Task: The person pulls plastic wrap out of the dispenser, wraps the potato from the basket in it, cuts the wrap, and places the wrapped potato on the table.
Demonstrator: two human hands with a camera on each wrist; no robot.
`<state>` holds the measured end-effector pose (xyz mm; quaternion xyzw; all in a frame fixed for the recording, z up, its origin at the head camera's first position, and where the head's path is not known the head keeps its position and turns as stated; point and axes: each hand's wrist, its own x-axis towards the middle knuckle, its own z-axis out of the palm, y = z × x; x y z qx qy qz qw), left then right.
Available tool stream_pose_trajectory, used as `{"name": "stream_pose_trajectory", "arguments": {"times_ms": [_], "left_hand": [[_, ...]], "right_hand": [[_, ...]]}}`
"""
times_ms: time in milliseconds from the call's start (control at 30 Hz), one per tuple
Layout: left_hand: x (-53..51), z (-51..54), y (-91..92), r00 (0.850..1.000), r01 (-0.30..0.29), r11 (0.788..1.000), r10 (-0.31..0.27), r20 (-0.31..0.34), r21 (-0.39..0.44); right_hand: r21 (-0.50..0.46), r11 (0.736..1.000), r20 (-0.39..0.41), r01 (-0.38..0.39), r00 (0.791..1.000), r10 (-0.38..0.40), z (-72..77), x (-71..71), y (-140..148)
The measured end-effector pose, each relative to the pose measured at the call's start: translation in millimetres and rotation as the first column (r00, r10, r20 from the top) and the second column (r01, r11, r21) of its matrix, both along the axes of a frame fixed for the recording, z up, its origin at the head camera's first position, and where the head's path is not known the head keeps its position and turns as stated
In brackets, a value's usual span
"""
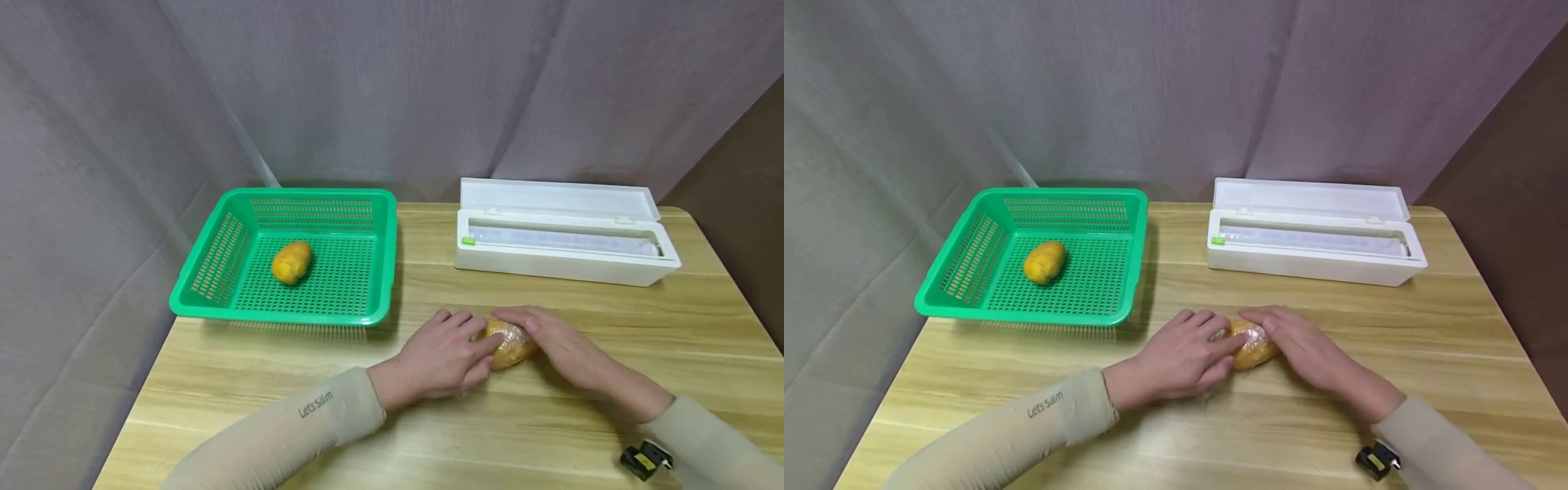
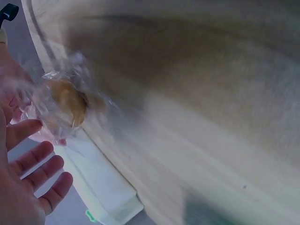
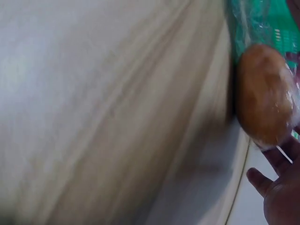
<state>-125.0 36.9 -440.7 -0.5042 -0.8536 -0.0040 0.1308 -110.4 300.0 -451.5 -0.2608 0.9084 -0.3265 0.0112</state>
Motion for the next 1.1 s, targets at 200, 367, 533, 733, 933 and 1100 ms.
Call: {"name": "stream_pose_trajectory", "arguments": {"times_ms": [200,367,533,733,933,1100], "left_hand": [[-5.0,7.5,-0.2,1.0,0.021,1.0,-0.022,-0.011,-0.01],[-6.1,6.9,1.1,0.999,0.035,0.999,-0.035,-0.013,0.015],[-4.7,6.6,4.2,1.0,0.008,0.999,-0.008,-0.009,0.04],[-3.8,4.2,1.0,0.998,-0.008,0.998,0.012,-0.065,0.068],[1.6,-3.9,-8.6,0.991,0.099,0.99,-0.089,-0.096,0.097],[9.1,-7.9,-20.2,0.988,0.124,0.989,-0.116,-0.099,0.08]], "right_hand": [[0.04,0.999,-0.028,0.017,0.999,-0.016,8.1,-2.0,8],[0.027,0.998,-0.016,0.048,0.999,-0.047,8.1,-0.2,11],[0.035,0.997,-0.025,0.07,0.997,-0.069,9.0,4.0,15],[0.033,0.999,-0.008,0.042,0.999,-0.042,8.9,5.0,12],[-0.02,1.0,-0.01,-0.022,1.0,0.022,2.5,4.6,7],[-0.025,0.999,0.003,-0.042,0.999,0.042,1.0,3.7,2]]}}
